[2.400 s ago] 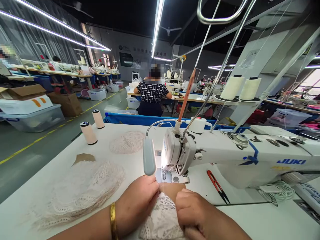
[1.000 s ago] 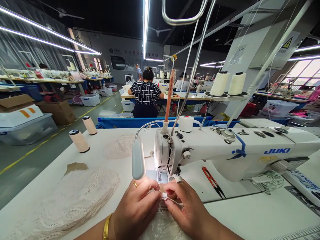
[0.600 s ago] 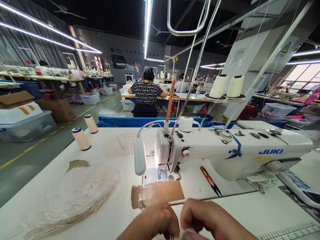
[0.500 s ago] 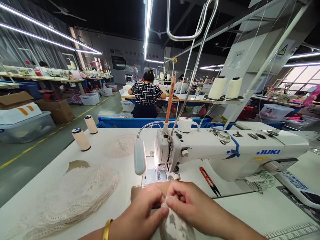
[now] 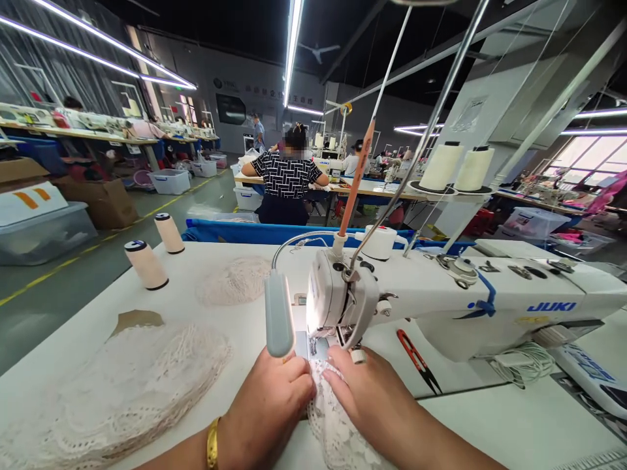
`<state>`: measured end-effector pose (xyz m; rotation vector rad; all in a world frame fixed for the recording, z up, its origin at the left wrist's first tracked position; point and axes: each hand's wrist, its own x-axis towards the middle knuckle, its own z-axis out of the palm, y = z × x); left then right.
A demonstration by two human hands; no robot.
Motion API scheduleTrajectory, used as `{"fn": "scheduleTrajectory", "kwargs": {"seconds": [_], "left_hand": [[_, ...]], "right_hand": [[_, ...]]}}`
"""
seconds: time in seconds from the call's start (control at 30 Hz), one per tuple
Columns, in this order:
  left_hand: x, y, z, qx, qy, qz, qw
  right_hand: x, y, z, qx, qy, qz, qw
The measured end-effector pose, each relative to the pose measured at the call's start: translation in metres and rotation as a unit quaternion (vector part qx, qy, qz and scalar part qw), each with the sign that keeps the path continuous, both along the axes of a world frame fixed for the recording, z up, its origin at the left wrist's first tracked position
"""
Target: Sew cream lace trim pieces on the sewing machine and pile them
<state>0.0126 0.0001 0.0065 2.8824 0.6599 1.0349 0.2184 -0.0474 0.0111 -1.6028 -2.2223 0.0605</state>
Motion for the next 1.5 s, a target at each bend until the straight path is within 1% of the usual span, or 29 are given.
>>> {"fn": "scheduleTrajectory", "kwargs": {"seconds": [0.07, 0.1, 0.13, 0.17, 0.2, 0.27, 0.33, 0.43, 0.53, 0.77, 0.9, 1.03, 1.2, 1.3, 1.4, 1.5], "left_hand": [[0.0, 0.001, -0.002, 0.001, -0.004, 0.003, 1.0], [0.0, 0.001, -0.004, 0.003, -0.004, 0.004, 1.0], [-0.001, 0.001, -0.005, 0.005, -0.001, 0.005, 1.0], [-0.001, 0.001, -0.006, 0.006, 0.003, 0.008, 1.0], [-0.002, 0.001, -0.007, 0.006, 0.011, 0.012, 1.0], [-0.003, 0.0, -0.008, 0.003, 0.034, 0.025, 0.999], [-0.004, 0.0, -0.007, -0.005, 0.063, 0.038, 0.997], [-0.004, -0.001, -0.004, -0.019, 0.098, 0.049, 0.994], [-0.003, 0.0, -0.001, -0.016, 0.107, 0.052, 0.993], [0.002, 0.002, 0.002, 0.017, 0.057, 0.045, 0.997], [0.001, 0.001, 0.0, 0.013, 0.066, 0.047, 0.997], [-0.003, 0.002, -0.005, 0.006, 0.072, 0.049, 0.996], [-0.004, 0.004, -0.01, -0.02, 0.073, 0.044, 0.996], [-0.004, 0.005, -0.009, -0.047, 0.07, 0.034, 0.996], [-0.005, 0.007, -0.006, -0.1, 0.06, 0.02, 0.993], [-0.005, 0.01, -0.004, -0.135, 0.05, 0.013, 0.989]], "right_hand": [[0.002, -0.005, -0.005, 0.118, -0.04, 0.061, 0.99], [0.001, -0.007, -0.008, 0.157, -0.042, 0.098, 0.982], [0.001, -0.007, -0.011, 0.177, -0.034, 0.13, 0.975], [0.0, -0.006, -0.015, 0.176, -0.021, 0.151, 0.973], [-0.001, -0.004, -0.019, 0.16, -0.007, 0.16, 0.974], [-0.001, 0.0, -0.025, 0.115, 0.013, 0.151, 0.982], [0.001, 0.004, -0.027, 0.085, 0.02, 0.137, 0.987], [0.005, 0.006, -0.026, 0.072, 0.024, 0.114, 0.991], [0.006, 0.007, -0.024, 0.061, 0.031, 0.102, 0.992], [0.005, 0.01, -0.021, 0.041, 0.038, 0.089, 0.994], [0.006, 0.009, -0.019, 0.035, 0.033, 0.079, 0.996], [0.006, 0.009, -0.017, 0.033, 0.044, 0.075, 0.996], [0.006, 0.008, -0.013, 0.061, 0.044, 0.065, 0.995], [0.009, 0.004, -0.01, 0.054, 0.042, 0.084, 0.994], [0.011, 0.0, -0.013, 0.048, 0.044, 0.119, 0.991], [0.01, 0.0, -0.021, 0.069, 0.049, 0.134, 0.987]]}}
